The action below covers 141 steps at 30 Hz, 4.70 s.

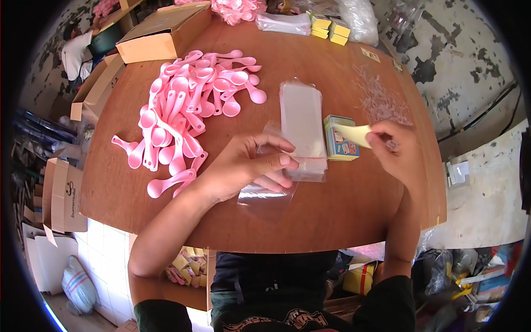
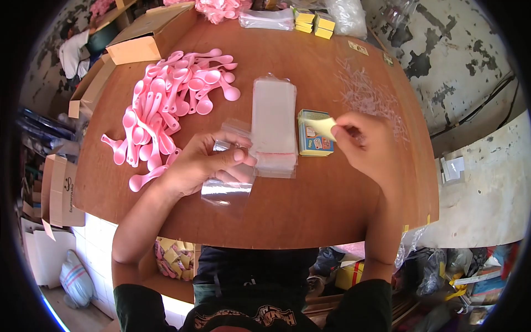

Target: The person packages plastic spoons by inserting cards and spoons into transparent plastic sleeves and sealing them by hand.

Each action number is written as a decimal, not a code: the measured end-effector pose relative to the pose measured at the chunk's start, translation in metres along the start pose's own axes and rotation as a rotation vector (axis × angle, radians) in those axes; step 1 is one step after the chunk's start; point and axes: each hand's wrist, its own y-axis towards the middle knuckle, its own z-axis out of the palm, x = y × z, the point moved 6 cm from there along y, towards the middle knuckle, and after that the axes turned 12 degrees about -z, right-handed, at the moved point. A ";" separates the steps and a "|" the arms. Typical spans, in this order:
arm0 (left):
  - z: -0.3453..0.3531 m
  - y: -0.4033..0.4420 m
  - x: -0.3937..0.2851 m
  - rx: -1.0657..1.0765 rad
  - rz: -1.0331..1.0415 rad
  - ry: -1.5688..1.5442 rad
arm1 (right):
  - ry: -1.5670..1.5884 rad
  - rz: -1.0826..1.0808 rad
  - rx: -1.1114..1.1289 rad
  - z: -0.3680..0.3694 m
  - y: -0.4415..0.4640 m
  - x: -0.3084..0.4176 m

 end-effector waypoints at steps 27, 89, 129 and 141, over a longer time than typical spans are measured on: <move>0.015 0.010 0.022 0.100 0.072 0.396 | 0.736 -0.006 -0.127 0.088 -0.008 0.024; 0.041 -0.020 0.043 0.586 0.219 0.775 | -0.029 -0.586 0.593 0.227 0.123 0.168; 0.006 0.003 0.023 0.132 0.116 0.445 | 0.906 0.286 -0.148 0.098 0.011 0.008; 0.011 -0.001 0.020 0.081 0.184 0.280 | 0.401 -0.272 -0.144 0.092 0.013 0.057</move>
